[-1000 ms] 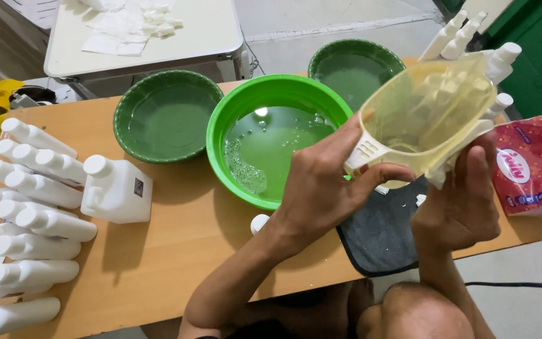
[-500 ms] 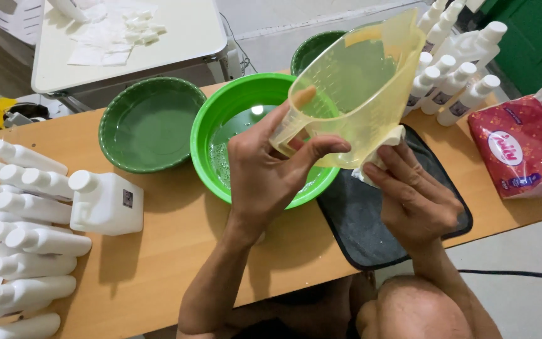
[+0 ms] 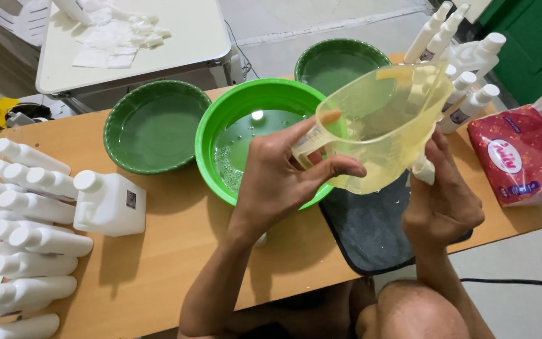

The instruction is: Wiping a plastic bottle with a tissue, screwing on a cap, and pouring liquid from a measuring pitcher into a bowl.

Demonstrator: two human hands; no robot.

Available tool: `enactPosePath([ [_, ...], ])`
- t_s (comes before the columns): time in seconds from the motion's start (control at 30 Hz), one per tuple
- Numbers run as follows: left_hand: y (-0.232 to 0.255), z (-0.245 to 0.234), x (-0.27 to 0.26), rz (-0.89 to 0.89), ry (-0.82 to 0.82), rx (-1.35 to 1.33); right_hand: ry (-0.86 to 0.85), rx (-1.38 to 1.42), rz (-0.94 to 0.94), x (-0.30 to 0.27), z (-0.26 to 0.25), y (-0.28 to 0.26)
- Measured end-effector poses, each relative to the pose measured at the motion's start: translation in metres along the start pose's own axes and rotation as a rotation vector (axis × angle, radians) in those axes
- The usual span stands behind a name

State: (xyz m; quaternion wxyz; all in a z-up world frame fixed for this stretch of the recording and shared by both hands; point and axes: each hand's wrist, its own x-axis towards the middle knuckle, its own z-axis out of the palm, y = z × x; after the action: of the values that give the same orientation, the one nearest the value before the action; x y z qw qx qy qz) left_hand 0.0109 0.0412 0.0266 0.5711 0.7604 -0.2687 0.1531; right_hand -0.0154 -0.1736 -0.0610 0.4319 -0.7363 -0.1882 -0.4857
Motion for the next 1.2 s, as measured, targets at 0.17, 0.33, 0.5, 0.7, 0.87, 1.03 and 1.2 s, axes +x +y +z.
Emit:
enactPosePath([
  [0.17,-0.008,0.010,0.000,0.121,0.042,0.076,-0.062,0.060,0.297,0.001,-0.003,-0.004],
  [0.33,-0.013,0.018,0.000,0.186,0.021,0.083,-0.198,0.389,0.325,0.013,0.000,-0.008],
  [0.5,-0.011,0.011,0.000,0.197,-0.048,0.104,-0.170,0.671,0.521,0.016,-0.007,-0.001],
  [0.7,-0.017,-0.002,0.003,0.187,-0.150,-0.023,-0.005,0.867,0.686,0.029,-0.013,-0.014],
  [0.87,-0.026,-0.005,0.005,0.188,-0.196,-0.051,0.215,1.046,0.894,0.037,-0.014,-0.018],
  [1.03,-0.029,0.005,0.006,0.207,-0.249,-0.117,0.171,0.901,0.815,0.037,-0.007,-0.016],
  [1.2,-0.029,0.008,0.003,0.304,-0.223,0.061,0.212,0.865,0.831,0.038,-0.001,-0.018],
])
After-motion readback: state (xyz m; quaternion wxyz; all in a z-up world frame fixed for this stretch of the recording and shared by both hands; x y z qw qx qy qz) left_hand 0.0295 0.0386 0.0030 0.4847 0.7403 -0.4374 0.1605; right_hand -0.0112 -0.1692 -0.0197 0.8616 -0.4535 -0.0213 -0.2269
